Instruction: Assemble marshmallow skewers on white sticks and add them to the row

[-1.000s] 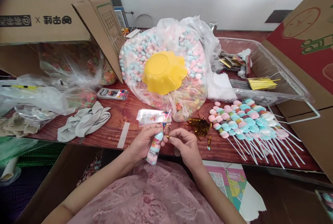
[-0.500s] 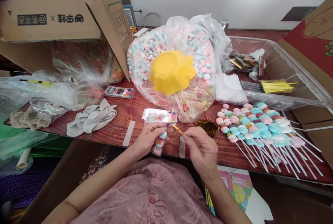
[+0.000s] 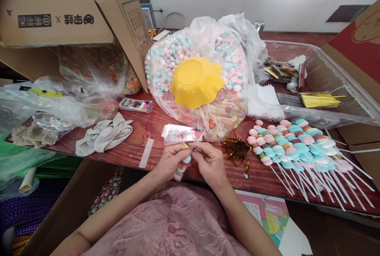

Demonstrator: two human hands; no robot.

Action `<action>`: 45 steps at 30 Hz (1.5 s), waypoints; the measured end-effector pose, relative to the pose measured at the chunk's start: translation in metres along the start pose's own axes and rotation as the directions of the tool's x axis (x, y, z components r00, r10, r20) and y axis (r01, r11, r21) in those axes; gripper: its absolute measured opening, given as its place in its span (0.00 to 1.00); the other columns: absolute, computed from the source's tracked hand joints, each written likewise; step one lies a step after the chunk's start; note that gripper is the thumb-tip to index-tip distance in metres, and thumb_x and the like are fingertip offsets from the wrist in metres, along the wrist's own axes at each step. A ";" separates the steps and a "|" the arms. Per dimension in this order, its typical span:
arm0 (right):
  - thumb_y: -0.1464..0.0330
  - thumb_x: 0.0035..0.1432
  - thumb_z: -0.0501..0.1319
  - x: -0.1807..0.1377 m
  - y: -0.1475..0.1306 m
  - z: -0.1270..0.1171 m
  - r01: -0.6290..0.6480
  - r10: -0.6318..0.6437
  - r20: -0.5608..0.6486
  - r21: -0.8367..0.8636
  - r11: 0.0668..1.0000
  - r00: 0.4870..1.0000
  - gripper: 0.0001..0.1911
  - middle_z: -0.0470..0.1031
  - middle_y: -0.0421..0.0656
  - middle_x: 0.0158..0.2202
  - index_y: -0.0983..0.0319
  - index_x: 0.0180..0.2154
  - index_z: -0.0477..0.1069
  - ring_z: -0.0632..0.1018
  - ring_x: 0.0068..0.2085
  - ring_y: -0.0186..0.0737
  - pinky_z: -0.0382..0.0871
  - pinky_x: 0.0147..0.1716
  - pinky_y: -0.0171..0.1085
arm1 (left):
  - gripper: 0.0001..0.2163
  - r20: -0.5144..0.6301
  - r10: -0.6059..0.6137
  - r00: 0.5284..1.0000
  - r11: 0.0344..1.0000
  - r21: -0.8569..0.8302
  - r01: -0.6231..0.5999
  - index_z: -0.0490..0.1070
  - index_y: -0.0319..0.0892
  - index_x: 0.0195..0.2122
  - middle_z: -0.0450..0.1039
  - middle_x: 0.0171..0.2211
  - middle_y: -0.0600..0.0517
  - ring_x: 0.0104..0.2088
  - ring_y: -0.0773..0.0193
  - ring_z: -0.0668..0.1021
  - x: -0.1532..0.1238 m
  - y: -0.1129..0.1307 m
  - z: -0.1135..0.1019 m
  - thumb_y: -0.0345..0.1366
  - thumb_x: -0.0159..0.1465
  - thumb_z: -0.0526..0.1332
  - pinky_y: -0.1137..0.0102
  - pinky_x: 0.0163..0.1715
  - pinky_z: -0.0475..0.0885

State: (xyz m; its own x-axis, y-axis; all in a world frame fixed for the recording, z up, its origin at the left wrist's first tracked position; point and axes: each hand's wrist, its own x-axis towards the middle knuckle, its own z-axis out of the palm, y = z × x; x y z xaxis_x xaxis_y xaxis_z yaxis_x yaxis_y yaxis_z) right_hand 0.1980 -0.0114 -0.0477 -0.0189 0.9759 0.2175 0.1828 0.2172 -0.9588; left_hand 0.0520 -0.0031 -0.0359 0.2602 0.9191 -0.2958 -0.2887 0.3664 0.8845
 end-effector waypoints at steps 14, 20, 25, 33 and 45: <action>0.67 0.59 0.63 -0.002 -0.004 -0.031 0.166 -0.176 -0.004 -0.309 0.936 0.984 0.09 0.78 0.44 0.40 0.59 0.42 0.77 0.76 0.44 0.43 0.70 0.45 0.42 | 0.16 0.028 0.173 0.984 0.977 0.124 -0.175 0.69 0.39 0.26 0.64 0.23 0.56 0.23 0.73 0.65 0.004 0.000 -0.002 0.48 0.58 0.66 0.75 0.25 0.62; 0.65 0.55 0.66 -0.004 -0.010 -0.008 -0.074 0.074 0.002 0.069 0.995 0.997 0.07 0.75 0.39 0.26 0.61 0.27 0.75 0.73 0.29 0.34 0.66 0.31 0.34 | 0.10 0.215 0.470 0.856 0.767 0.379 -0.517 0.70 0.40 0.27 0.69 0.27 0.53 0.30 0.68 0.70 -0.002 0.014 0.000 0.37 0.66 0.59 0.71 0.34 0.66; 0.57 0.50 0.66 0.004 -0.002 -0.009 -0.341 0.227 0.344 0.317 0.885 0.911 0.15 0.69 0.38 0.22 0.63 0.25 0.72 0.67 0.24 0.32 0.63 0.26 0.32 | 0.09 0.372 0.536 0.758 0.568 0.505 -0.650 0.71 0.38 0.30 0.71 0.28 0.51 0.30 0.67 0.72 -0.008 0.019 -0.004 0.30 0.67 0.56 0.72 0.34 0.67; 0.70 0.56 0.60 0.012 -0.019 -0.029 0.073 -0.077 0.281 0.023 0.997 0.956 0.08 0.69 0.39 0.23 0.62 0.24 0.69 0.66 0.27 0.33 0.61 0.29 0.34 | 0.10 0.601 0.508 0.618 0.367 0.498 -0.786 0.74 0.37 0.32 0.74 0.30 0.47 0.33 0.65 0.75 -0.002 0.028 -0.004 0.27 0.67 0.55 0.71 0.36 0.69; 0.74 0.58 0.57 0.000 -0.056 -0.061 0.956 -0.765 0.596 -0.281 0.088 0.246 0.09 0.76 0.46 0.32 0.63 0.29 0.74 0.74 0.36 0.42 0.66 0.32 0.42 | 0.12 0.473 -0.315 0.823 0.948 0.202 0.247 0.73 0.36 0.26 0.74 0.20 0.54 0.19 0.72 0.72 -0.011 0.046 0.002 0.32 0.45 0.75 0.77 0.22 0.67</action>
State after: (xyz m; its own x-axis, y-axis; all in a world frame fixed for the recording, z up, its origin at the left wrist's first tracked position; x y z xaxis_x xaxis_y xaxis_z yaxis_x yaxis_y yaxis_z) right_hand 0.2480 -0.0253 0.0173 -0.7300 0.0868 0.6779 0.2746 0.9456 0.1747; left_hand 0.0382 0.0035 0.0088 0.7406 0.5726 -0.3517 -0.0234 0.5450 0.8381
